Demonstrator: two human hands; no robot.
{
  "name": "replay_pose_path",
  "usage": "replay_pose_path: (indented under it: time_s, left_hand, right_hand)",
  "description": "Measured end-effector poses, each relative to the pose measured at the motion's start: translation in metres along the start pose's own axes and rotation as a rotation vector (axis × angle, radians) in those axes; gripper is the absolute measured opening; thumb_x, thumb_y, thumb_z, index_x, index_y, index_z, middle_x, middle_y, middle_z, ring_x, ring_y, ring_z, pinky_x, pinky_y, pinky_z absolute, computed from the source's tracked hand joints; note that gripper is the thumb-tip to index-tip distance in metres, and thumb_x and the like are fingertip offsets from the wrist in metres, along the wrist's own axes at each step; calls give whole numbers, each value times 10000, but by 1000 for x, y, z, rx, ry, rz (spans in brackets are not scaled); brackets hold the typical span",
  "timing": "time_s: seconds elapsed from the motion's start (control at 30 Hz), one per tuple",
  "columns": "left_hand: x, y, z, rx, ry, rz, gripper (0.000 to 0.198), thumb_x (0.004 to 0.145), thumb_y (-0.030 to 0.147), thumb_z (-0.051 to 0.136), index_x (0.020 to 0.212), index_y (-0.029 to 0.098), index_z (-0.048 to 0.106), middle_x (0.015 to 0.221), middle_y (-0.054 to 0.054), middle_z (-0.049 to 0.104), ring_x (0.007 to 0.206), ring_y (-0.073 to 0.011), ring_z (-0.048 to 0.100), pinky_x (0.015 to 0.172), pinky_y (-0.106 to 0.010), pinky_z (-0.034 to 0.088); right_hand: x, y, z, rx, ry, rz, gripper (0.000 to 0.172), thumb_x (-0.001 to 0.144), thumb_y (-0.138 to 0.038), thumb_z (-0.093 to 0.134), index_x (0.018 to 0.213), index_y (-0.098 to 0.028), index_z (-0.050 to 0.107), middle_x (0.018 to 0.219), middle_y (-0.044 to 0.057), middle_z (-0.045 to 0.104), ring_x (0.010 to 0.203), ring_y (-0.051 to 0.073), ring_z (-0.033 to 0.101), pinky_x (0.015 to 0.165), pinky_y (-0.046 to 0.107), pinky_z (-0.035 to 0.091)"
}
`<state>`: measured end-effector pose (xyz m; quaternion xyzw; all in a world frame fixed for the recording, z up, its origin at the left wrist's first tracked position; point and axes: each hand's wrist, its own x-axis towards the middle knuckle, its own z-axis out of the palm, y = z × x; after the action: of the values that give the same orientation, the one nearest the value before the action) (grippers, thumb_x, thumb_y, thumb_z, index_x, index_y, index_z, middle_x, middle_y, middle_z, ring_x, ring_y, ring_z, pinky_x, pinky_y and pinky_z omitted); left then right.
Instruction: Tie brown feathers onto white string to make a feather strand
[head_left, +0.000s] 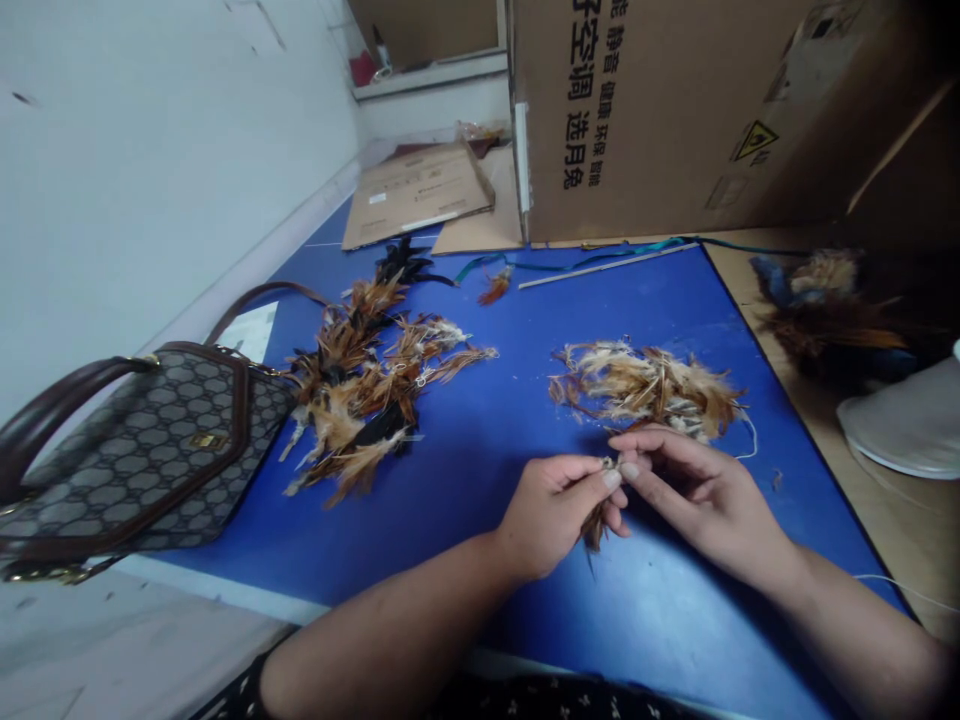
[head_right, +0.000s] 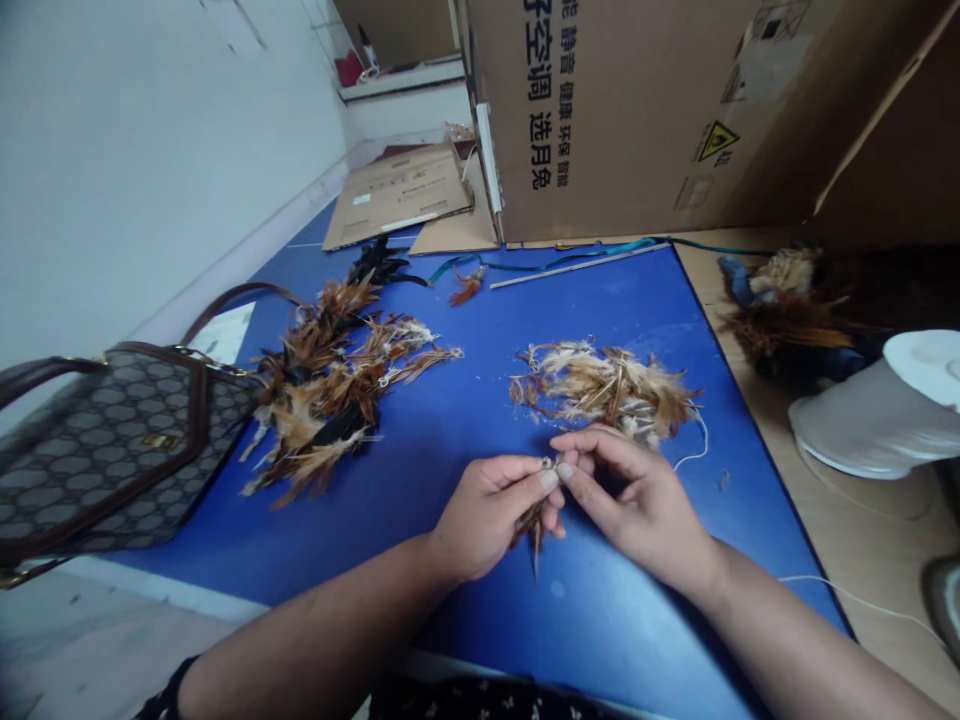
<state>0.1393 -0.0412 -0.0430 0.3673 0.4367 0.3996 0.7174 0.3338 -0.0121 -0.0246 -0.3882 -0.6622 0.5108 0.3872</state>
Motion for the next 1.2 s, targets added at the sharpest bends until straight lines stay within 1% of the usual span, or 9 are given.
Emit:
replay_pose_path:
  time_s: [0.17,0.4,0.53,0.63,0.73,0.9,0.97,1.03,1.2]
  left_hand:
    - [-1,1,-2,95,-22,-10,398,960,510,744,847,129,744,654,-32,672,561,-116,624,541,-232,418]
    - [-3,6,-2,178,-37,-3,411,984,527,701,812,153,712,629,-19,634,570,-130,626,559,-250,424]
    - [-1,4,-2,110,-9,-28,382,960,492,713,763,164,695,599,-15,605,546,-136,610,544,-262,427]
    - [1,2,-2,48,8,-27,291,927,425,725,822,153,735,595,-6,590,546,-142,621,549,-268,445]
    - [1,2,-1,21,7,-28,257,916,394,719,874,142,753,599,2,584,530,-135,613,547,-268,450]
    - [1,5,0,1,-2,-32,281,899,368,716,717,158,674,565,4,563,508,-125,602,539,-260,446]
    - [1,5,-1,4,-9,-39,322,909,385,712,681,166,648,559,0,563,514,-131,612,530,-258,438]
    - [1,5,-1,2,-17,-37,338,911,408,721,683,169,650,559,1,562,516,-132,611,530,-260,444]
    - [0,9,0,10,-23,-31,368,898,444,740,663,178,641,554,7,544,514,-128,600,537,-268,450]
  right_hand:
    - [3,0,-5,-149,28,-112,103,1059,-330,724,1038,-261,798,982,50,774,910,199,754,820,318,608]
    - [2,-2,-3,-154,15,-71,147,1068,-344,710,985,-241,775,942,42,762,860,185,734,797,303,588]
    - [2,-2,-4,-127,31,-19,197,1075,-380,706,955,-237,770,877,31,754,803,171,712,754,280,579]
    - [0,2,-6,-132,88,-5,174,1065,-398,721,1018,-246,791,900,32,767,781,168,704,733,276,583]
    - [-1,5,-7,-164,147,-31,173,1070,-372,709,1176,-285,815,1018,43,792,824,173,727,749,288,601]
    - [3,-1,-5,-275,41,-251,325,1068,-234,669,1343,-336,810,1121,60,792,1023,214,756,906,358,631]
    - [4,-2,-3,-309,2,-312,352,1065,-201,652,1354,-326,811,1129,70,795,1039,217,760,912,366,639]
    - [4,-2,-3,-333,-2,-316,344,1063,-202,649,1345,-308,816,1147,83,801,1050,227,769,903,373,652]
    - [3,0,-4,-338,52,-266,193,1051,-245,682,1166,-277,834,1068,87,809,983,242,779,835,374,656]
